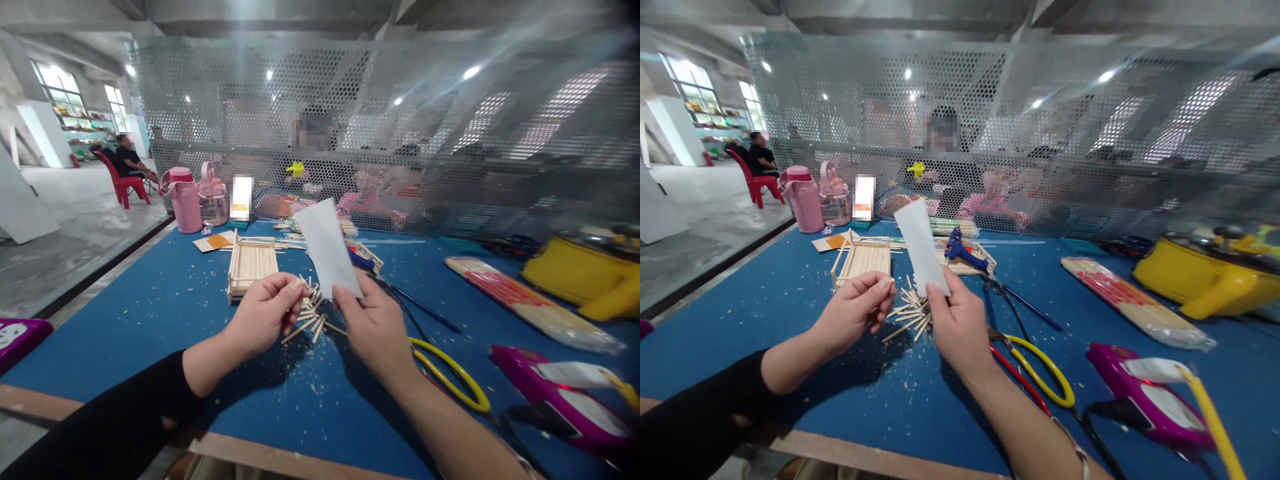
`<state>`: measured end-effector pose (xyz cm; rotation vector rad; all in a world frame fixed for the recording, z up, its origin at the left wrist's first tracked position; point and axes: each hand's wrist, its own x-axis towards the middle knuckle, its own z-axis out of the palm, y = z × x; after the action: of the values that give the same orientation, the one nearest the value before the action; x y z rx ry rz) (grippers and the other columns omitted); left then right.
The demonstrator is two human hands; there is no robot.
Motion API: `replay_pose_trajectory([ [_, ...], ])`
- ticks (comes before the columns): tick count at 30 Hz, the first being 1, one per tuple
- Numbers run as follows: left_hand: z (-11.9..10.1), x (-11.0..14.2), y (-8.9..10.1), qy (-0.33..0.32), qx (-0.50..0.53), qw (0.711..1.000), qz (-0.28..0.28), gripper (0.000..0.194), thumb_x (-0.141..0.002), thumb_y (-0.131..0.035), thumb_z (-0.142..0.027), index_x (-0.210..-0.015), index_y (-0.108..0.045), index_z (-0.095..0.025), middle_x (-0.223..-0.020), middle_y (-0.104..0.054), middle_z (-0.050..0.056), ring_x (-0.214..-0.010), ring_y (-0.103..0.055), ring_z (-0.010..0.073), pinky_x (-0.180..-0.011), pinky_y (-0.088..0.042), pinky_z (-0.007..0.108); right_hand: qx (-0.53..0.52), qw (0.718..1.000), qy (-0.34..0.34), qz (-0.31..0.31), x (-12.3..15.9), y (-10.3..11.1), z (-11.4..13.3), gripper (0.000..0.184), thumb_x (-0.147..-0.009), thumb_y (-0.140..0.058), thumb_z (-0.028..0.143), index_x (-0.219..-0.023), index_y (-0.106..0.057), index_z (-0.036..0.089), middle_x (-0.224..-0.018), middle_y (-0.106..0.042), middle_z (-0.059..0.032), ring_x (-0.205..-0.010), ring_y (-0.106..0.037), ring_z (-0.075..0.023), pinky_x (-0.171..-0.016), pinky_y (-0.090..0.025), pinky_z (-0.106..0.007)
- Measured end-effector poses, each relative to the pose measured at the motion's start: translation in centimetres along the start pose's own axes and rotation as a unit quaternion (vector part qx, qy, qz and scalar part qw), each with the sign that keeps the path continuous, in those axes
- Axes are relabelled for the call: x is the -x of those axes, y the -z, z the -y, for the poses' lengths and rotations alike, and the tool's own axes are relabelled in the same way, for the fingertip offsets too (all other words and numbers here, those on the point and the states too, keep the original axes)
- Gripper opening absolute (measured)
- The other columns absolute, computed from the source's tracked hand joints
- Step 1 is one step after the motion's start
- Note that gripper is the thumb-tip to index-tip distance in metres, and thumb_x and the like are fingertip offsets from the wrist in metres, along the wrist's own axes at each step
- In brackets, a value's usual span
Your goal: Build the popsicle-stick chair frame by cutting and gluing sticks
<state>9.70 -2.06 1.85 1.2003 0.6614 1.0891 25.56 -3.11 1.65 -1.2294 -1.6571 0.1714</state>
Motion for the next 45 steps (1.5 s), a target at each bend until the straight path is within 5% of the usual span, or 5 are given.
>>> replay_pose_trajectory([
  [5,0.5,-0.1,0.2,-0.054,-0.106,0.992,-0.035,0.028,-0.080,-0.057,-0.040,-0.068,-0.052,-0.016,-0.048,-0.040,-0.008,-0.040,-0.033,0.0049,-0.040,-0.025,0.019,-0.231,0.963,-0.112,0.075,0.1,-0.1,0.9,0.027,-0.078,-0.059,0.044,-0.075,-0.059,0.017,-0.054,-0.061,0.0001,-0.042,-0.047,-0.0101,-0.041,-0.039,-0.022],
  [23,0.5,0.5,0.2,-0.155,-0.264,0.950,-0.054,0.024,-0.087,-0.049,-0.030,-0.068,-0.054,-0.017,-0.056,-0.042,-0.005,-0.053,-0.035,0.0091,-0.052,-0.029,0.023,-0.233,0.959,-0.121,0.107,0.6,-0.1,1.0,0.030,-0.080,-0.058,0.047,-0.071,-0.055,0.018,-0.053,-0.051,0.0031,-0.044,-0.041,-0.0098,-0.042,-0.031,-0.023],
  [34,0.5,0.0,0.7,-0.164,-0.258,0.945,-0.115,0.025,-0.087,-0.049,-0.030,-0.066,-0.053,-0.017,-0.051,-0.042,-0.005,-0.048,-0.036,0.0076,-0.047,-0.030,0.021,-0.265,0.942,-0.144,0.145,0.4,-0.1,0.9,0.029,-0.076,-0.063,0.043,-0.066,-0.054,0.017,-0.051,-0.049,0.0040,-0.042,-0.036,-0.0070,-0.040,-0.025,-0.022],
  [39,0.8,-0.3,0.9,-0.177,-0.164,0.963,-0.121,0.019,-0.086,-0.052,-0.032,-0.076,-0.057,-0.016,-0.057,-0.053,-0.003,-0.047,-0.045,0.0069,-0.044,-0.038,0.019,-0.353,0.911,-0.206,0.061,-0.2,-0.5,0.1,0.032,-0.069,-0.068,0.046,-0.077,-0.052,0.020,-0.052,-0.055,0.0056,-0.040,-0.040,-0.0066,-0.042,-0.031,-0.021],
  [45,1.0,0.0,0.5,-0.159,-0.116,0.975,-0.103,0.017,-0.082,-0.059,-0.032,-0.077,-0.060,-0.015,-0.060,-0.058,-0.001,-0.053,-0.053,0.0082,-0.044,-0.044,0.017,-0.285,0.936,-0.201,0.041,-0.4,-0.4,-0.3,0.034,-0.068,-0.068,0.051,-0.073,-0.057,0.019,-0.050,-0.054,0.0042,-0.046,-0.045,-0.0093,-0.046,-0.037,-0.022],
])
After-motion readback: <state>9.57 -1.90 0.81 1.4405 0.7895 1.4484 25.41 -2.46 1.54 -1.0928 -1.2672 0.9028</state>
